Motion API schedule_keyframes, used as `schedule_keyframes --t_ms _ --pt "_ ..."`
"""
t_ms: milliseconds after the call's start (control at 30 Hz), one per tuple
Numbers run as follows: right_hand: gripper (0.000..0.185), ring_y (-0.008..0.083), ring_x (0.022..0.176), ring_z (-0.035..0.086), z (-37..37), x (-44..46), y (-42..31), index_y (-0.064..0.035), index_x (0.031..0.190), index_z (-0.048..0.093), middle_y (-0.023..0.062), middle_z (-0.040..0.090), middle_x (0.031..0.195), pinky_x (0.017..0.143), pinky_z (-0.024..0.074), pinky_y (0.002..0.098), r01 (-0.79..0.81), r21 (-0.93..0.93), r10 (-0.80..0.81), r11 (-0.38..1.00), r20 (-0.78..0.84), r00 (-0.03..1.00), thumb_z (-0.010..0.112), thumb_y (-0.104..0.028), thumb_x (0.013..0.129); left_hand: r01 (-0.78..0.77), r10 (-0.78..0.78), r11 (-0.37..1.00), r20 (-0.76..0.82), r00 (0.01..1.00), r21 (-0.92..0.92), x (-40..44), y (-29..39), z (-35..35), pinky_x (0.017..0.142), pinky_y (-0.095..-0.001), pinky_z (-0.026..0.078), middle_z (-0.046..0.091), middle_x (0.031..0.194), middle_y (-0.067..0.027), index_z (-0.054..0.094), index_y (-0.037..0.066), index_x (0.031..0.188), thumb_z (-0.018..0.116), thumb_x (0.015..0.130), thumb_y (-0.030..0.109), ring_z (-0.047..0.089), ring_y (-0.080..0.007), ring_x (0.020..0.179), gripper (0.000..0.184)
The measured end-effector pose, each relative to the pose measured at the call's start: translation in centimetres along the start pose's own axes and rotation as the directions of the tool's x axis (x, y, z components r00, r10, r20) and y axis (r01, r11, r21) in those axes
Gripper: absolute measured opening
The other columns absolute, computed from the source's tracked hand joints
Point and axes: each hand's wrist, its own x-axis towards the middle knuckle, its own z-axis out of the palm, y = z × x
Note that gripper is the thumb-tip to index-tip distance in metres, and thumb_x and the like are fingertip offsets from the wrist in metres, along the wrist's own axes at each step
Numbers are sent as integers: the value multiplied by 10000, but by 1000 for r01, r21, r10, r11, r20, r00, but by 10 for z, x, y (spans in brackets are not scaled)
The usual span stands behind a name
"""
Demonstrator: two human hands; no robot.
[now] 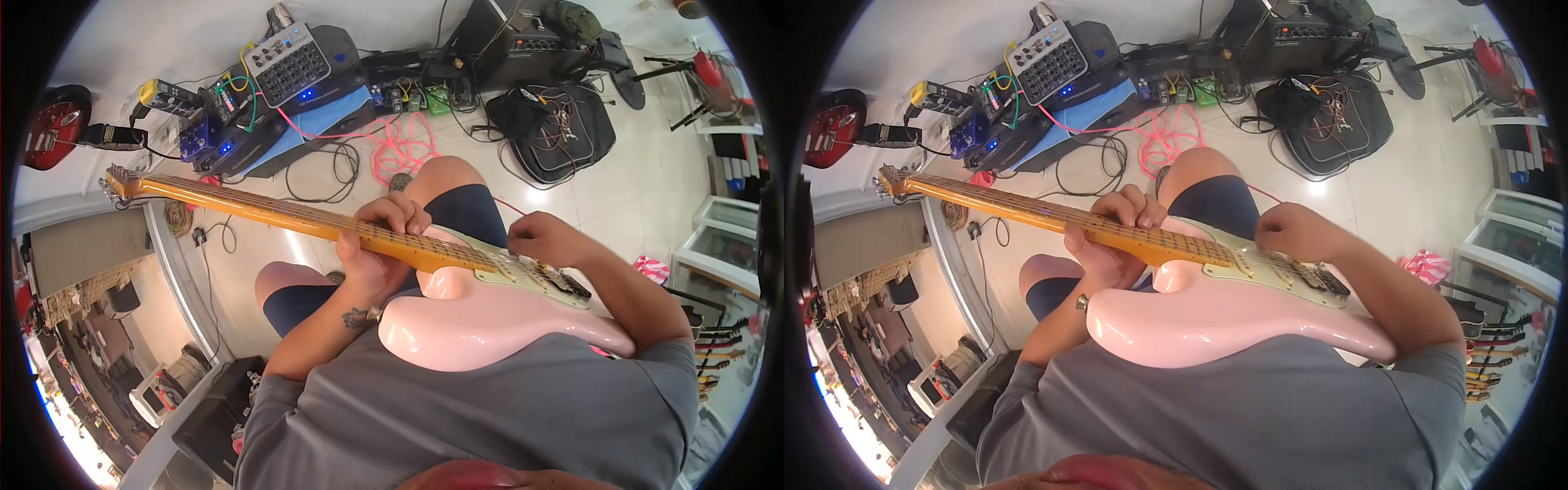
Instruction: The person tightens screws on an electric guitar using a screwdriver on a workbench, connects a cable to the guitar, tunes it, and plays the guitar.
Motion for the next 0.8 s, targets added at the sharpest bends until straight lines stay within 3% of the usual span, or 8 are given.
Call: schedule_keyframes --t_ms 33,133,467,667,700,733,767,800 --pt "199 120 810 566 7 5 2 9 885 653 35 637 828 770 476 305 -138 -233 98 963 -176 979 620 -180 939 -5 5 1000 14 1000 6 1 0 -1 773 -354 366 427 848 -46 548 28 791 652 815 785 427 -205 825 764" --pt "208 122 832 564 8 15 20 10 894 660 33 644 838 785 474 307 -79 6 79 997 -222 972 593 -179 950 -12 11 999 23 1000 30 1 3 -3 773 -359 368 434 848 -56 566 11 790 651 813 786 425 -208 819 781" --pt "179 107 820 555 1 13 5 0 899 663 13 632 828 782 466 289 17 -88 -35 996 -206 978 589 -158 938 23 -24 999 32 999 40 -6 12 -8 800 -374 403 466 879 -87 609 -25 818 682 793 795 468 -234 849 824" --pt "177 85 794 545 -3 3 -4 7 882 702 2 642 798 739 459 275 48 200 -70 979 106 992 652 -164 879 -56 69 959 -38 997 279 0 85 -35 706 -339 361 473 864 -42 585 103 862 622 772 842 465 -195 786 746" --pt "166 80 790 542 -8 1 1 4 878 702 -6 640 801 737 456 270 33 244 -81 969 188 979 653 -154 874 -150 159 965 -22 987 216 5 114 -51 710 -319 415 517 870 -61 600 81 887 639 845 748 518 -212 822 669" --pt "154 74 786 540 -10 -1 3 2 874 702 -14 638 803 734 453 264 11 287 -91 958 268 959 655 -145 869 -209 237 961 -149 960 179 7 147 -54 711 -332 403 503 862 -53 583 80 844 665 847 708 483 -194 791 634" --pt "137 77 776 556 -5 -3 -11 8 871 702 -18 639 801 722 454 264 -79 107 62 991 153 986 664 -123 863 -346 316 938 -431 845 9 16 172 -37 706 -337 381 472 823 -39 554 80 789 676 872 644 442 -173 759 583" --pt "124 76 762 554 -5 -3 -12 13 854 691 -11 637 787 704 449 260 -33 164 13 986 123 992 670 -109 856 -385 381 920 -378 844 69 21 196 -49 703 -332 374 462 799 -33 536 80 766 681 891 589 431 -166 746 544"
